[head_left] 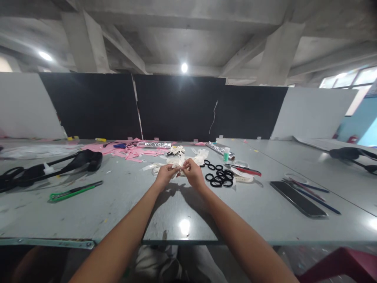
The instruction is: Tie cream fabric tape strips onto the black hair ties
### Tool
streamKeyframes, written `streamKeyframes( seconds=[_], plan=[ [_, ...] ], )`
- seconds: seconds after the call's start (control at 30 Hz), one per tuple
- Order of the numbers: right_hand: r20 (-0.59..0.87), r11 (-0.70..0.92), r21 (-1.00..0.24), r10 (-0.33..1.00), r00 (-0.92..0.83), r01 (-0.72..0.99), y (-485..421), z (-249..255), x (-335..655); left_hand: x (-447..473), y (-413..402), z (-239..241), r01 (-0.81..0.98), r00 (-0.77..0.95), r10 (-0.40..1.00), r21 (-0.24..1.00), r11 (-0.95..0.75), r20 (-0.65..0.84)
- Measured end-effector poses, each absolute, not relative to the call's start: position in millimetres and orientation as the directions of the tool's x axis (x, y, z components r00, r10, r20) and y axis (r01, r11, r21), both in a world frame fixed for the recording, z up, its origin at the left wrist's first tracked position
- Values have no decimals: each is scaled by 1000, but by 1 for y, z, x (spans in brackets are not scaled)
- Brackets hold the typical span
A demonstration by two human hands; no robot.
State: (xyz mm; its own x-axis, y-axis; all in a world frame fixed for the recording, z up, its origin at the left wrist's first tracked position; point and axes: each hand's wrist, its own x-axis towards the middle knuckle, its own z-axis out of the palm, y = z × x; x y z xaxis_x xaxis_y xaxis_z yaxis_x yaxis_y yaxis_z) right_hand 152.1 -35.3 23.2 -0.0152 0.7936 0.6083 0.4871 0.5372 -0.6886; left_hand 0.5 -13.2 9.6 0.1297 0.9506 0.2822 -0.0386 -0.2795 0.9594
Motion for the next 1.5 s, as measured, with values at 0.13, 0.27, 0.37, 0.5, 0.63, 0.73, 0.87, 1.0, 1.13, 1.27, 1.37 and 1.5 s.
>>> streamKeyframes(
  seconds=[0.13,0.27,0.37,0.5,0.63,0.73,0.87,1.0,1.13,1.27,1.37,1.5],
  plan=[
    [597,517,-686,802,-11,512,-40,25,149,4,-15,13,-37,82,957,961,-275,277],
    [631,514,-649,776,20,561,-49,29,141,8,-20,17,-115,7,966,960,-255,257],
    [686,531,-608,726,54,590,-52,32,139,7,-22,18,-145,-5,966,956,-256,258],
    [709,520,-616,693,128,592,-46,33,148,2,-24,18,-166,31,971,959,-230,238],
    [586,476,-721,807,76,504,-33,28,154,1,-23,17,-175,87,965,958,-228,246],
    [507,469,-769,861,-33,435,-26,23,152,2,-22,16,-146,116,966,966,-212,230],
    [508,492,-802,860,-47,339,-21,19,152,3,-23,17,-128,147,964,970,-206,224],
    [511,509,-824,858,-63,249,-17,16,154,3,-21,17,-148,157,963,970,-195,218],
    [511,512,-828,857,-69,228,-17,15,154,3,-20,16,-158,150,964,968,-197,220],
    [505,519,-820,855,-119,242,-20,17,152,3,-24,19,-147,116,968,968,-203,221],
    [490,506,-826,862,-127,248,-24,20,149,2,-27,22,-178,118,968,964,-197,220],
    [500,510,-813,859,-110,282,-27,24,149,2,-26,22,-229,131,972,960,-164,197]
  ],
)
